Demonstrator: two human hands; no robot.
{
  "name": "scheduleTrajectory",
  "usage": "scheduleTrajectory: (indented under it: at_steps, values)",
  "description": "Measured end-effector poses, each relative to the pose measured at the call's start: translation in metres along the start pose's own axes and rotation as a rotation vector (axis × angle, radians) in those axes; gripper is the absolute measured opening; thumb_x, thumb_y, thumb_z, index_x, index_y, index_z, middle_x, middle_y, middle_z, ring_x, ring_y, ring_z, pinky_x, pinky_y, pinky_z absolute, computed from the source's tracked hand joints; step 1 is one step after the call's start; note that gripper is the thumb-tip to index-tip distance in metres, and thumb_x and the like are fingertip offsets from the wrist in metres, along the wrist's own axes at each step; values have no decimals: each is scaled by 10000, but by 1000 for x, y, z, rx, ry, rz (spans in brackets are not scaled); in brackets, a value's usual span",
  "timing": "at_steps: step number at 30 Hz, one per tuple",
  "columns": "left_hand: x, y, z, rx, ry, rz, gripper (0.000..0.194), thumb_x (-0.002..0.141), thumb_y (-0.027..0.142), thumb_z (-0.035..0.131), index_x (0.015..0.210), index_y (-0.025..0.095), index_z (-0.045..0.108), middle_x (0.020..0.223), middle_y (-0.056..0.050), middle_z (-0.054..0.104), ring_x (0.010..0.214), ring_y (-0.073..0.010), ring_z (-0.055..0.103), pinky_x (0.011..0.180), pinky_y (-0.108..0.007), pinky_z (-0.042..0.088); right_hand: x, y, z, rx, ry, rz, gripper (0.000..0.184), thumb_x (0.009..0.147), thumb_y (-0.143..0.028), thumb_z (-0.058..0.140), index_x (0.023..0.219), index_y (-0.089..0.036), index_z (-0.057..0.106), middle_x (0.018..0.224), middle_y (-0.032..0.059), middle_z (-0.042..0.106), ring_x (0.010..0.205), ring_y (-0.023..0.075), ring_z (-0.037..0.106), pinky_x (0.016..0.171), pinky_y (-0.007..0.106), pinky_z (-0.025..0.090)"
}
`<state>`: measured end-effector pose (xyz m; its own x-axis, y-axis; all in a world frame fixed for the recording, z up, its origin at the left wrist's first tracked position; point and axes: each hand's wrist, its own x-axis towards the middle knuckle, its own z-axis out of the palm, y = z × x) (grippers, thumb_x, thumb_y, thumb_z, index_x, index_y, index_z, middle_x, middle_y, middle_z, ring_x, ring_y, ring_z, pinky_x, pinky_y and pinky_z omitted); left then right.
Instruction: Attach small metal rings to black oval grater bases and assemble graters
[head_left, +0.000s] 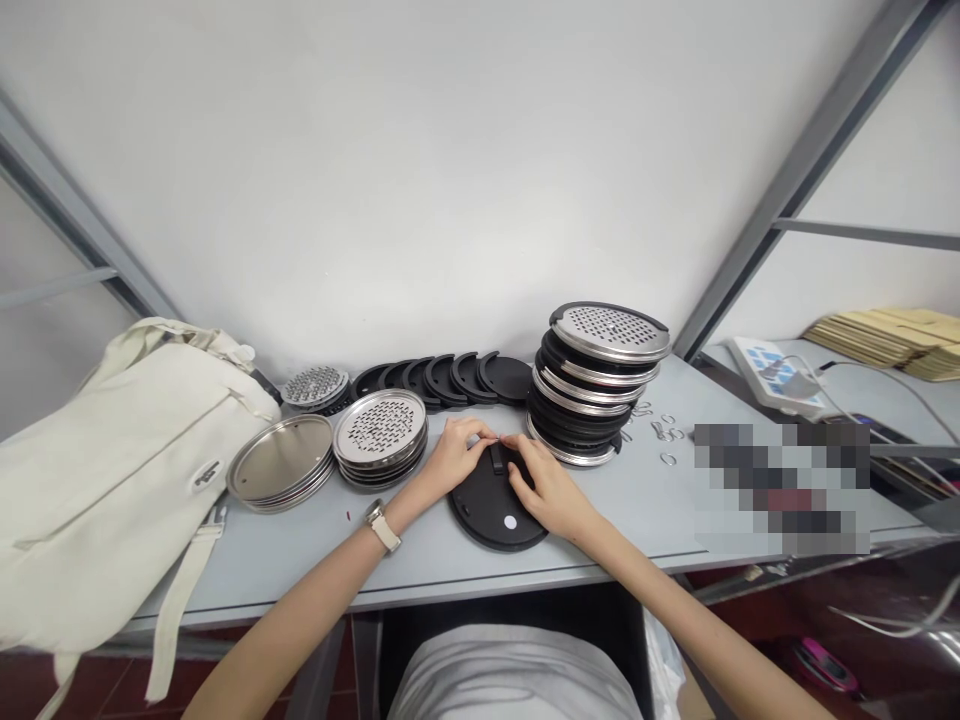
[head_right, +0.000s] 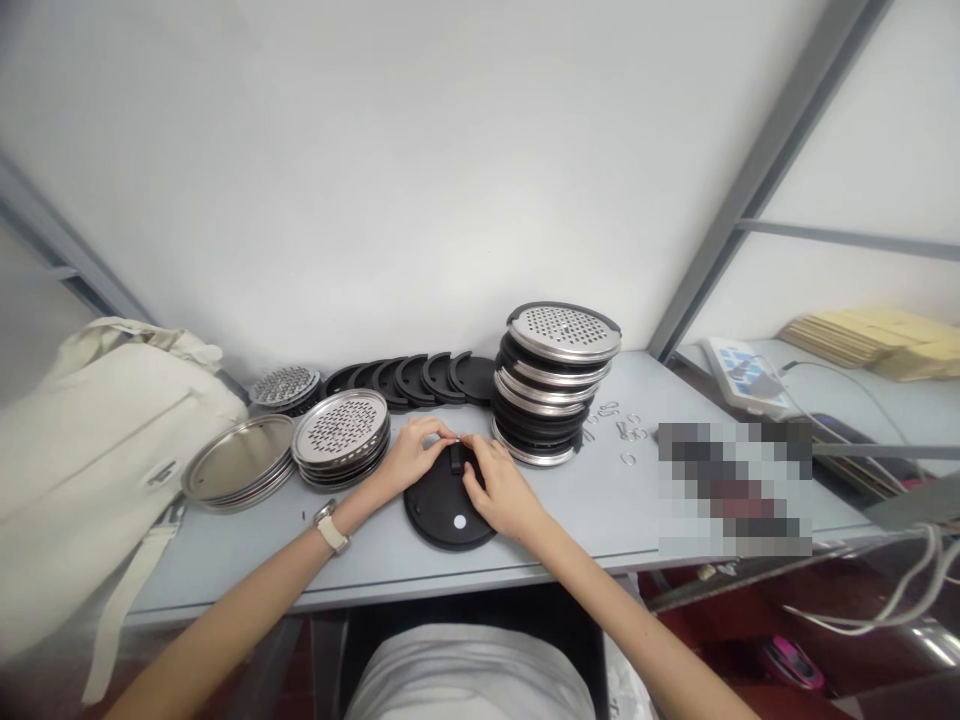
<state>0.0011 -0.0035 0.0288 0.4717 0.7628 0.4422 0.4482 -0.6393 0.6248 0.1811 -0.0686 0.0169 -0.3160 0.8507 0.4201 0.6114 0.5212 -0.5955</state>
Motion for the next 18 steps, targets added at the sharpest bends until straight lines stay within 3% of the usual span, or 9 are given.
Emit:
scheduleTrajectory:
  at_steps: [12,18]
  values:
    - [0,-2,1,-29,19,0,113,866,180,571,799,185,662,856,-11,702,868,-175,629,884,-340,418,1,-3,-1,-58,20,-24,283,879,-168,478,1160,-202,477,1116,107,610,1078,278,539,945,466,450]
    - [-1,-2,2,24,9,8,124,894,188,532,823,186,634,879,-12,687,899,-177,614,911,-363,393,-1,0,-1,6,27,-17,306,914,-166,429,1214,-218,453,1192,95,589,1138,257,512,993,461,422]
